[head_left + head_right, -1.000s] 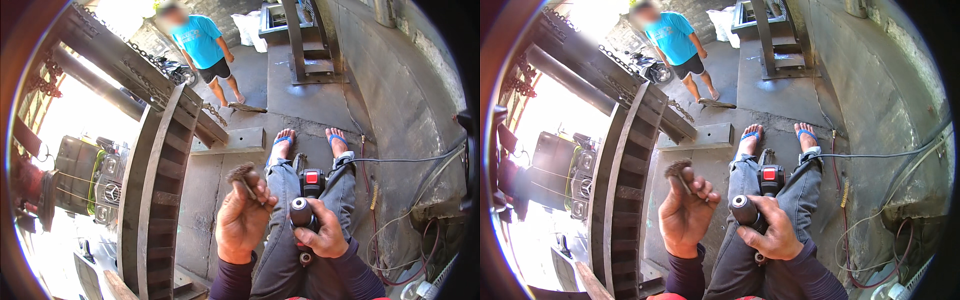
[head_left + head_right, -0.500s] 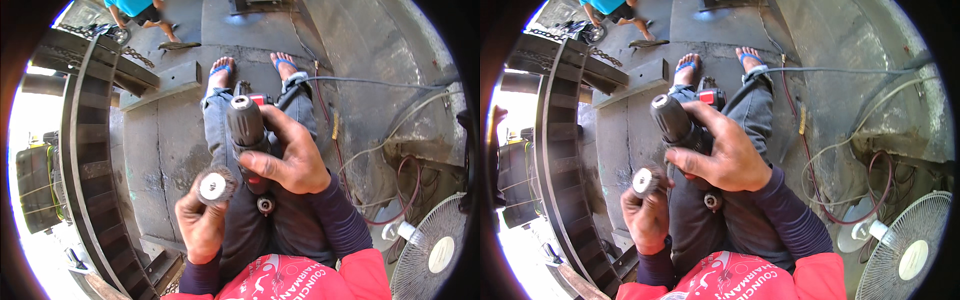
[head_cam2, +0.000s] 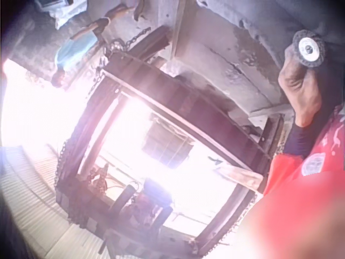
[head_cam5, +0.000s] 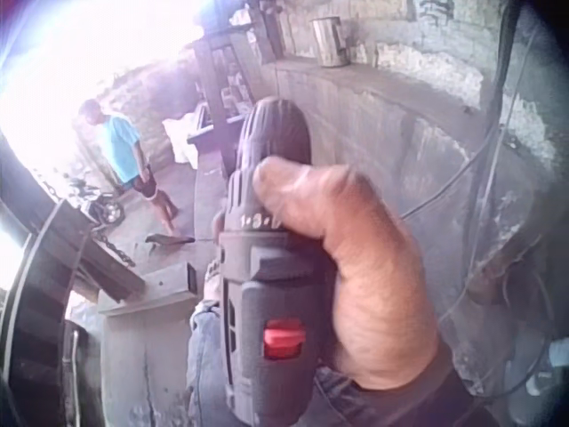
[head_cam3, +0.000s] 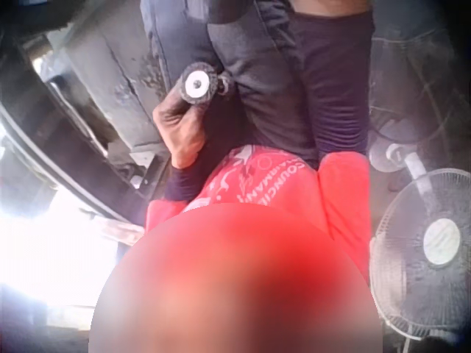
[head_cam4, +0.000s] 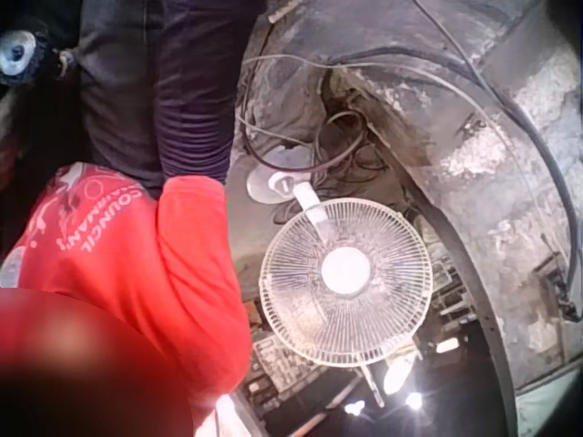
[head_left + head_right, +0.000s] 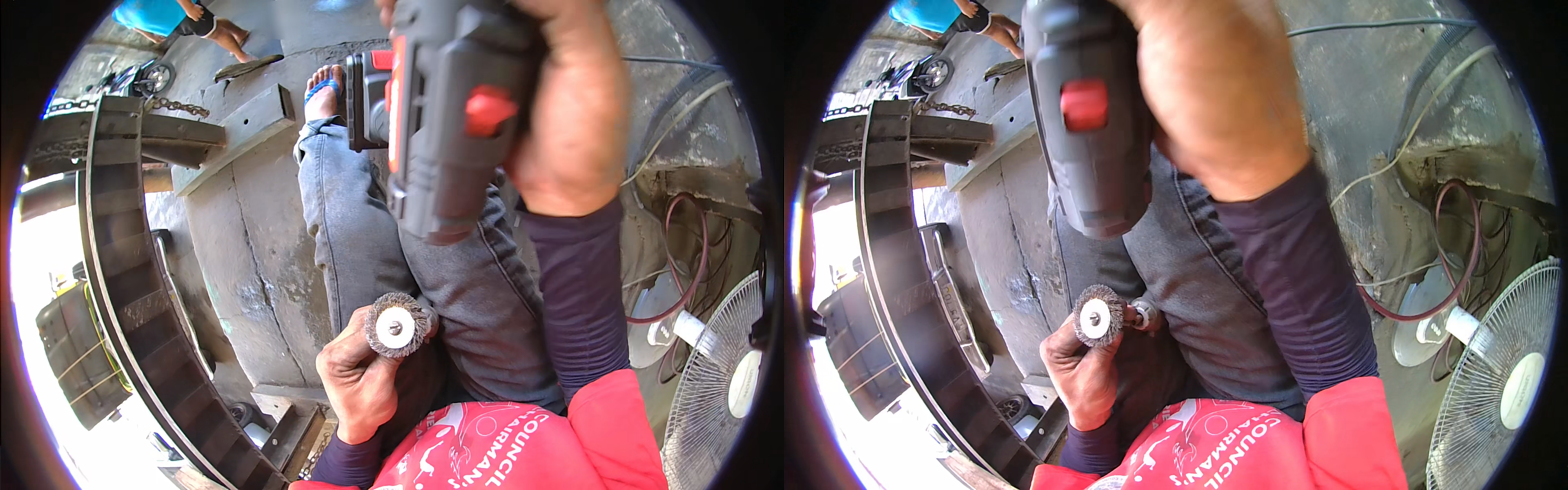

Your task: The person sits on the floor and assembles a cordless drill by inserting a wire brush into the chuck and tightening it. They then handle a metal part and a small bolt, positioning the bolt into the part.

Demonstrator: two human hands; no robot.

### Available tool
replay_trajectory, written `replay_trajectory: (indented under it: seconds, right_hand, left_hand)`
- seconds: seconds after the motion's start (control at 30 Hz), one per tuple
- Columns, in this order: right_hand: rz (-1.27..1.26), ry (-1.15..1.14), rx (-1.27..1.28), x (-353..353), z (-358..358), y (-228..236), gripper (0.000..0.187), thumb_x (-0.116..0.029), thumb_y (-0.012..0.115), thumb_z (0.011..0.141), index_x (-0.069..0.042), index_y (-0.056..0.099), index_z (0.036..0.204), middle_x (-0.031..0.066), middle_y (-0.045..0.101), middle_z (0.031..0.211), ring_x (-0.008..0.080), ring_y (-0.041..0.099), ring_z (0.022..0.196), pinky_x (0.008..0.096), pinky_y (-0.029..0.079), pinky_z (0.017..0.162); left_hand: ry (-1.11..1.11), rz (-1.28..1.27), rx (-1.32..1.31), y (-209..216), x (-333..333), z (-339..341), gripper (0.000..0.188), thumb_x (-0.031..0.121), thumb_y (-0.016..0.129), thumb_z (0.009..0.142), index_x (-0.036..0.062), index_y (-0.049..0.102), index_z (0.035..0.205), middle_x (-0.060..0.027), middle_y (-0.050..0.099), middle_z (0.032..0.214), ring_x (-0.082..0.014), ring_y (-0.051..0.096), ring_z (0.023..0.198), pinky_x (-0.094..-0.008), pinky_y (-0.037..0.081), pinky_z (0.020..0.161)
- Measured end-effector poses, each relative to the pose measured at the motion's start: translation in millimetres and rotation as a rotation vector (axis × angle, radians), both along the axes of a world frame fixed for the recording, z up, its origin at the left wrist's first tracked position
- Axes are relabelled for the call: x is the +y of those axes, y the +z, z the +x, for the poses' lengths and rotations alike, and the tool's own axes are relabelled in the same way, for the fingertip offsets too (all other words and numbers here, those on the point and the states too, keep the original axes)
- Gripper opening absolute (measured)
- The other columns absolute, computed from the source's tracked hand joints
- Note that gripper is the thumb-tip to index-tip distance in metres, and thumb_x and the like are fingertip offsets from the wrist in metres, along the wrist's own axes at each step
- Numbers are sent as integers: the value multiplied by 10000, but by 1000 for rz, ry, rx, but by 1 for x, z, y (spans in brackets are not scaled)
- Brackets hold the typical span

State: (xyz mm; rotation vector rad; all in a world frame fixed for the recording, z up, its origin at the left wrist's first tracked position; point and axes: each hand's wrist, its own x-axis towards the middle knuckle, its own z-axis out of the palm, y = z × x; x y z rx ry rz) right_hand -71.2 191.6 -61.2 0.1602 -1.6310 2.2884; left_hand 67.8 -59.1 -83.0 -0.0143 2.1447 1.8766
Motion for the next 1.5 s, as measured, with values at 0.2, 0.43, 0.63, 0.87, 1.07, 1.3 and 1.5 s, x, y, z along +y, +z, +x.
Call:
replay_trajectory:
  seconds: [0.2,0.43,0.63,0.87,1.07,1.3,1.5]
  right_hand:
    - [-239,142,2,60,43,38,543,-387,533,1040,53,509,1356,127,601,1132,224,562,1029,363,473,950]
    - [-324,124,-48,94,103,51,612,-436,472,1057,58,425,1416,121,516,1184,250,479,1154,387,403,1081]
    - [-280,-82,-19,97,128,42,645,-466,506,1036,92,485,1360,144,585,1064,242,545,1019,391,448,973]
    - [64,-173,-575,109,160,0,571,-405,665,926,81,619,1223,150,722,931,195,698,792,322,577,723]
    - [-42,-92,-749,102,166,-127,400,-230,638,926,65,635,1197,123,736,958,156,714,816,305,608,735]
    - [224,-194,-799,108,177,-218,270,-205,634,920,29,672,1048,34,673,850,117,629,749,300,521,694]
    - [-13,-228,-858,127,196,-246,284,-161,591,899,30,661,1097,33,668,849,131,648,761,299,535,709]
  left_hand:
    - [-24,-117,63,-3,-1,5,244,-53,803,877,-57,779,1120,-86,785,1054,-140,713,973,-289,545,921]
    - [-36,-89,107,-16,-4,7,282,-36,799,892,-52,771,1173,-104,792,1125,-147,722,1019,-299,545,963]
    - [-77,-207,202,-14,-2,5,261,-121,707,865,-59,784,1107,-119,788,1119,-159,720,1027,-314,558,954]
    - [-19,-226,291,-9,13,5,338,-146,655,707,-15,804,981,-147,792,955,-306,753,1046,-382,562,951]
    - [-99,-239,421,-14,13,2,296,-121,684,690,-6,778,946,-105,800,951,-327,750,1039,-404,564,961]
    - [-46,-242,362,-13,17,3,282,-112,686,681,-15,770,932,-96,799,932,-326,750,1030,-405,566,953]
    - [-42,-242,345,-12,17,3,291,-129,658,684,-18,768,929,-100,797,948,-319,752,1025,-391,565,942]
